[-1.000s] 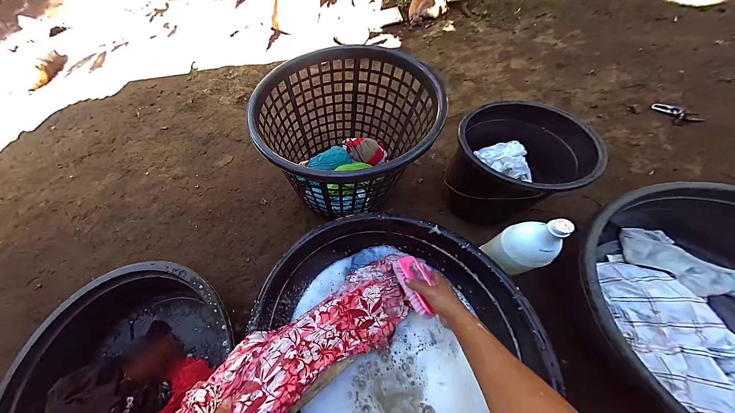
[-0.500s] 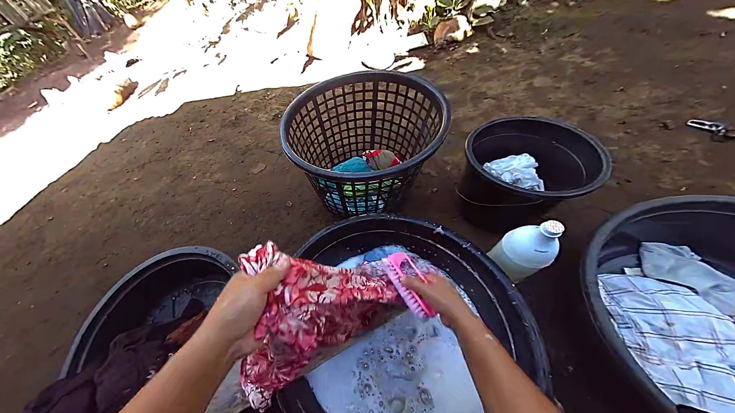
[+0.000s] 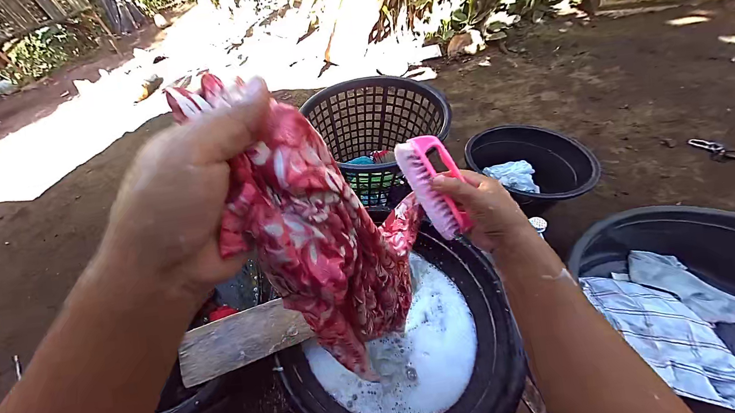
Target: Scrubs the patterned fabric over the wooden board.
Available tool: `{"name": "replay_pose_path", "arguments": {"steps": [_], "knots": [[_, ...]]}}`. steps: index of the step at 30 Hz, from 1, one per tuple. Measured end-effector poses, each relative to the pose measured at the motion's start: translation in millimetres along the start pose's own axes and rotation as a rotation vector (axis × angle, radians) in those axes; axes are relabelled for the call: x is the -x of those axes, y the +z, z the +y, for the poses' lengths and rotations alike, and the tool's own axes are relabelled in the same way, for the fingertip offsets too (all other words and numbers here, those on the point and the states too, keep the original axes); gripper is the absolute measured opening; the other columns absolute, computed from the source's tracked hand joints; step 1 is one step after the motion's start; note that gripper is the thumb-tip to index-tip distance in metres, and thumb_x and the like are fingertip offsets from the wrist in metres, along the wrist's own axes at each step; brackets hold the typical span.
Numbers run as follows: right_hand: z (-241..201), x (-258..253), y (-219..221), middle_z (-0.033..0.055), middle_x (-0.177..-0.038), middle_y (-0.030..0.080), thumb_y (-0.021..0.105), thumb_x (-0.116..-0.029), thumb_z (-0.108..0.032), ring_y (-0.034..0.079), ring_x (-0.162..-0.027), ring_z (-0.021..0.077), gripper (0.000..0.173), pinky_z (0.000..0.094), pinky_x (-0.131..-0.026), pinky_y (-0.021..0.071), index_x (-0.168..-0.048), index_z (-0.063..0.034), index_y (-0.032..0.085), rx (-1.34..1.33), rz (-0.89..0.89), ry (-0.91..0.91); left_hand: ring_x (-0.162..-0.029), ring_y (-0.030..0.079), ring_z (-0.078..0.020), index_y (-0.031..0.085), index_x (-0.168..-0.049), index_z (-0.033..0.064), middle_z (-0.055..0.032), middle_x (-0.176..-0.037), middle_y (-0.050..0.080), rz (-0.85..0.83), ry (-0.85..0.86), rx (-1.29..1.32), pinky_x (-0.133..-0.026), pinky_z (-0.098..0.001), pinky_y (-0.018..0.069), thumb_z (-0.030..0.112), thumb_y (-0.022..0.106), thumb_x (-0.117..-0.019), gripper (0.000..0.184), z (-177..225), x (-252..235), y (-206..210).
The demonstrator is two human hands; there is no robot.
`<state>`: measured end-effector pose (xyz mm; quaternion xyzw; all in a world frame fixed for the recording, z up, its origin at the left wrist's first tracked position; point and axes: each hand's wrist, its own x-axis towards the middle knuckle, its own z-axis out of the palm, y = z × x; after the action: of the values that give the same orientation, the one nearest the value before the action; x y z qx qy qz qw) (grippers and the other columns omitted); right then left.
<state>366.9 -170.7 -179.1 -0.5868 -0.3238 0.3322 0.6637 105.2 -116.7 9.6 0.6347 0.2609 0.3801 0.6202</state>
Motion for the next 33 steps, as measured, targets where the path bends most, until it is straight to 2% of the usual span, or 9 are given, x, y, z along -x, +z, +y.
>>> {"name": "replay_pose_path", "arguments": {"steps": [3, 7, 10, 13, 16, 19, 26, 29, 33], "knots": [[6, 9, 3, 0.0006, -0.081, 0.068, 0.066, -0.0966, -0.027, 0.064, -0.063, 0.0072, 0.028, 0.0251, -0.057, 0.055, -0.116, -0.0067, 0.064, -0.027, -0.003, -0.064, -0.06, 0.065, -0.0083, 0.063, -0.095, 0.0103, -0.0021, -0.073, 0.067, -0.02, -0.334, -0.028, -0.054, -0.025, 0.0568, 0.028, 0.043, -0.1096, 0.03, -50, 19, 5], [14, 21, 11, 0.0015, -0.08, 0.068, 0.067, -0.0905, -0.021, 0.064, -0.065, 0.0081, 0.032, 0.0268, -0.061, 0.057, -0.116, -0.0025, 0.063, 0.002, -0.182, -0.078, -0.099, 0.066, -0.0198, 0.054, -0.128, -0.0052, -0.0145, -0.107, 0.066, -0.41, -0.724, -0.526, -0.092, -0.0387, 0.0546, 0.016, 0.057, -0.1043, 0.032, -169, 35, -2], [19, 30, 21, -0.0022, -0.075, 0.068, 0.066, -0.0873, -0.019, 0.065, -0.064, 0.0053, 0.024, 0.0232, -0.062, 0.0572, -0.106, -0.0054, 0.065, -0.091, -0.311, -0.033, -0.132, 0.053, -0.0447, 0.055, -0.136, -0.011, -0.0323, -0.138, 0.055, -0.827, -0.666, -1.099, -0.11, -0.0618, 0.0383, 0.018, 0.058, -0.1036, 0.044, -222, 30, -11], [16, 36, 24, -0.0052, -0.076, 0.07, 0.068, -0.0845, -0.024, 0.067, -0.068, 0.003, 0.019, 0.022, -0.065, 0.0581, -0.098, -0.0103, 0.068, -0.062, -0.485, 0.044, -0.146, 0.04, -0.0343, 0.036, -0.152, -0.007, -0.0257, -0.158, 0.037, -0.613, -0.377, -0.817, -0.118, -0.0482, 0.0358, -0.006, 0.057, -0.0938, 0.062, -210, 13, -12], [10, 40, 23, -0.0097, -0.084, 0.074, 0.074, -0.0822, -0.034, 0.068, -0.073, -0.0014, 0.024, 0.0178, -0.068, 0.0573, -0.097, -0.0163, 0.073, -0.033, -0.676, 0.036, -0.122, 0.057, -0.0075, 0.048, -0.138, -0.0061, -0.0097, -0.132, 0.059, -0.496, -0.245, -0.264, -0.104, -0.0273, 0.0478, -0.01, 0.059, -0.0863, 0.053, -194, -1, -6], [-3, 42, 15, -0.0126, -0.083, 0.073, 0.077, -0.0812, -0.044, 0.066, -0.073, -0.0041, 0.029, 0.0155, -0.067, 0.0565, -0.099, -0.0211, 0.076, -0.063, -0.743, -0.077, -0.096, 0.063, 0.0016, 0.062, -0.113, -0.0077, 0.0004, -0.102, 0.068, -0.669, -0.157, -0.184, -0.091, -0.0224, 0.0528, 0.001, 0.063, -0.0926, 0.023, -198, -9, -7], [-43, 58, -37, -0.0122, -0.088, 0.075, 0.074, -0.0832, -0.052, 0.068, -0.078, -0.0022, 0.03, 0.0183, -0.068, 0.0583, -0.104, -0.0302, 0.076, -0.2, -0.49, -0.397, -0.1, 0.062, -0.0252, 0.07, -0.101, -0.0112, -0.0221, -0.104, 0.068, -0.963, -0.274, -0.62, -0.092, -0.0457, 0.0486, 0.011, 0.073, -0.0922, 0.024, -240, -5, -30], [-38, 56, -81, -0.0092, -0.099, 0.076, 0.07, -0.0894, -0.047, 0.07, -0.089, 0.0002, 0.033, 0.0201, -0.08, 0.0588, -0.112, -0.0238, 0.075, -0.374, -0.407, -0.514, -0.101, 0.065, -0.0404, 0.07, -0.106, -0.0115, -0.029, -0.103, 0.069, -1.084, -0.391, -0.903, -0.094, -0.062, 0.0463, 0.016, 0.072, -0.0954, 0.029, -281, 3, -46], [-24, 61, -128, -0.0032, -0.114, 0.075, 0.064, -0.0964, -0.043, 0.069, -0.109, 0.0063, 0.034, 0.0271, -0.098, 0.0551, -0.116, -0.0162, 0.073, -0.319, -0.242, -0.61, -0.105, 0.063, -0.04, 0.066, -0.11, -0.0131, -0.0301, -0.108, 0.066, -1.019, -0.519, -0.902, -0.097, -0.0596, 0.0442, 0.013, 0.056, -0.1041, 0.029, -285, 8, -64]]}}
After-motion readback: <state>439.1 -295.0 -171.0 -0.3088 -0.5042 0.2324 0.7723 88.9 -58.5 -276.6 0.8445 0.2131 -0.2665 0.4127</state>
